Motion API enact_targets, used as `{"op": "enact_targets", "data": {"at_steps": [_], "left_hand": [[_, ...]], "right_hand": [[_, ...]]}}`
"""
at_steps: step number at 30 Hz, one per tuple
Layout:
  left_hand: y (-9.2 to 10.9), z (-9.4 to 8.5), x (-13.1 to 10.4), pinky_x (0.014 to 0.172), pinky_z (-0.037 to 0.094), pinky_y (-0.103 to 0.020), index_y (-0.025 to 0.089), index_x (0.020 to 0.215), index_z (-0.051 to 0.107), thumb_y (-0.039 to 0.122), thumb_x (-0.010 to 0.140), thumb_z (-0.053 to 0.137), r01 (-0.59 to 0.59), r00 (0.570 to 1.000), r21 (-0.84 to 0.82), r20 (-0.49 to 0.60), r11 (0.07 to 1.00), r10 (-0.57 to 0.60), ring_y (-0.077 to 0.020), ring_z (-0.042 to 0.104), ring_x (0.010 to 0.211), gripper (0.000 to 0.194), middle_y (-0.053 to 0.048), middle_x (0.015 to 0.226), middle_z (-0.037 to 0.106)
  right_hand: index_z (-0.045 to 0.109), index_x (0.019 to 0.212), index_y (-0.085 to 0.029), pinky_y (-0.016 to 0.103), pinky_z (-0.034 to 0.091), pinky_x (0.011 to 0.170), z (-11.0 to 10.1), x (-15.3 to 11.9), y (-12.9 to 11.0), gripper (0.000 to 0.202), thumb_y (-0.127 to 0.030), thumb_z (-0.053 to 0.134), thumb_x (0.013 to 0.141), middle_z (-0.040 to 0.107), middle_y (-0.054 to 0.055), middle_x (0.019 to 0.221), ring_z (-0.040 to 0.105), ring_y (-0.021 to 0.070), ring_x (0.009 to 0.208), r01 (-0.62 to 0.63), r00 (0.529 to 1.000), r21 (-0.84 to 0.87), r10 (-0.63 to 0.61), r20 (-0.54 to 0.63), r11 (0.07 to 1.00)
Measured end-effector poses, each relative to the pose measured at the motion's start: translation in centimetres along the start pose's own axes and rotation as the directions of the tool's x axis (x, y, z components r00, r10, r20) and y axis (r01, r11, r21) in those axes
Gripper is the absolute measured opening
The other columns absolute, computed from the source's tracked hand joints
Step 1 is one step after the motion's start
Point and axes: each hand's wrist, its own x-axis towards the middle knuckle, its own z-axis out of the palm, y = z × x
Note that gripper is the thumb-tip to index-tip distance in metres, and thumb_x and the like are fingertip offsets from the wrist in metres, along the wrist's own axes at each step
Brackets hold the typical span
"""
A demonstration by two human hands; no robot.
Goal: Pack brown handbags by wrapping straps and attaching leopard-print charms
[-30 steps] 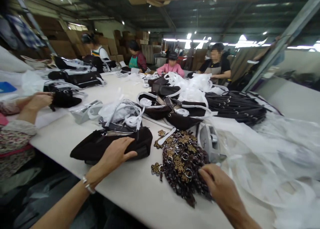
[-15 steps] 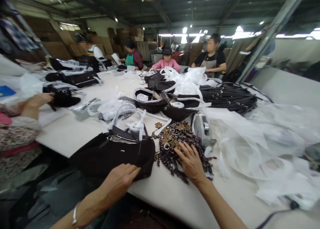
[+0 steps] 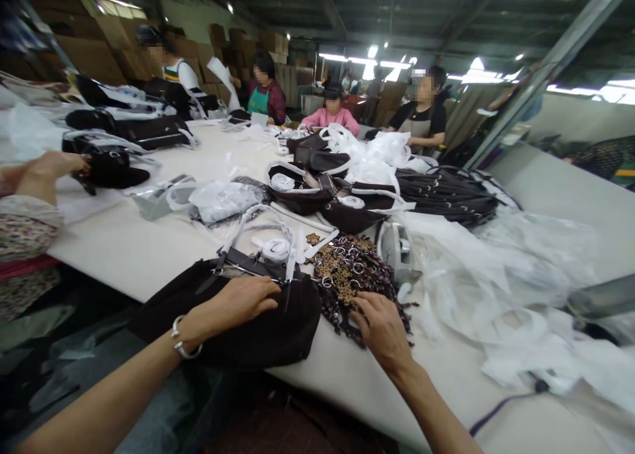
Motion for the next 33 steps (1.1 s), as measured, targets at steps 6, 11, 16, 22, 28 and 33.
{"op": "enact_targets", "data": {"at_steps": [6, 11, 16, 22, 28, 33], "left_hand": [[-0.2, 4.0, 1.0, 0.090, 0.048, -0.036, 0.018, 0.119, 0.059, 0.026, 0.089, 0.057, 0.017, 1.000, 0.130, -0.001, 0.991, -0.017, -0.0269, 0.060, 0.105, 0.031, -0.012, 0.113, 0.063], [-0.8, 4.5, 0.3, 0.098, 0.046, -0.032, 0.020, 0.128, 0.055, 0.026, 0.090, 0.056, 0.019, 1.000, 0.137, -0.004, 0.990, -0.019, -0.0240, 0.058, 0.113, 0.038, -0.009, 0.121, 0.062], [-2.6, 2.4, 0.3, 0.090, 0.048, -0.031, 0.023, 0.116, 0.063, 0.028, 0.092, 0.053, 0.114, 0.993, 0.208, -0.023, 0.971, -0.112, -0.0234, 0.063, 0.104, 0.027, -0.007, 0.113, 0.066], [-7.7, -1.7, 0.3, 0.084, 0.047, -0.038, 0.019, 0.106, 0.067, 0.026, 0.089, 0.056, 0.335, 0.942, 0.338, -0.095, 0.879, -0.322, -0.0304, 0.064, 0.101, 0.021, -0.014, 0.107, 0.068], [-9.2, -0.8, 1.4, 0.079, 0.047, -0.035, 0.020, 0.108, 0.063, 0.039, 0.092, 0.052, 0.391, 0.914, 0.331, -0.031, 0.858, -0.405, -0.0283, 0.067, 0.094, 0.027, -0.012, 0.102, 0.072], [-9.7, -0.4, 2.3, 0.073, 0.045, -0.033, 0.020, 0.099, 0.060, 0.036, 0.090, 0.051, 0.382, 0.913, 0.291, 0.028, 0.877, -0.407, -0.0269, 0.067, 0.086, 0.020, -0.009, 0.095, 0.072]], "right_hand": [[0.057, 0.130, -0.023, 0.044, 0.050, 0.088, 1.8, -0.2, 0.0, 0.042, -0.029, 0.058, 0.089, 0.059, 0.012, 0.130, 0.057, 0.0304, 0.113, -0.081, 0.996, -0.091, 0.084, 0.026, 0.993], [0.067, 0.115, -0.023, 0.041, 0.047, 0.087, 2.2, -0.1, 0.4, 0.026, -0.025, 0.058, 0.091, 0.058, 0.012, 0.131, 0.058, 0.0284, 0.108, -0.023, 1.000, -0.126, 0.021, -0.016, 0.992], [0.071, 0.100, -0.023, 0.040, 0.045, 0.086, 2.0, -0.6, 0.5, 0.017, -0.022, 0.056, 0.092, 0.063, 0.009, 0.125, 0.058, 0.0276, 0.106, -0.003, 0.997, -0.109, -0.005, -0.076, 0.994], [0.067, 0.086, -0.022, 0.040, 0.046, 0.089, 0.4, 0.2, 0.4, 0.022, -0.038, 0.054, 0.094, 0.070, 0.007, 0.104, 0.062, 0.0254, 0.097, -0.182, 0.964, 0.200, 0.215, -0.155, 0.963], [0.063, 0.085, -0.022, 0.031, 0.047, 0.069, -2.0, 1.7, 0.3, 0.025, -0.045, 0.054, 0.091, 0.069, 0.001, 0.079, 0.063, 0.0194, 0.068, -0.451, 0.888, 0.349, 0.452, 0.084, 0.822], [0.066, 0.089, -0.022, 0.034, 0.048, 0.081, -2.8, 0.3, 0.5, 0.021, -0.034, 0.049, 0.095, 0.070, 0.004, 0.091, 0.064, 0.0211, 0.084, -0.366, 0.928, 0.296, 0.323, 0.183, 0.882]]}}
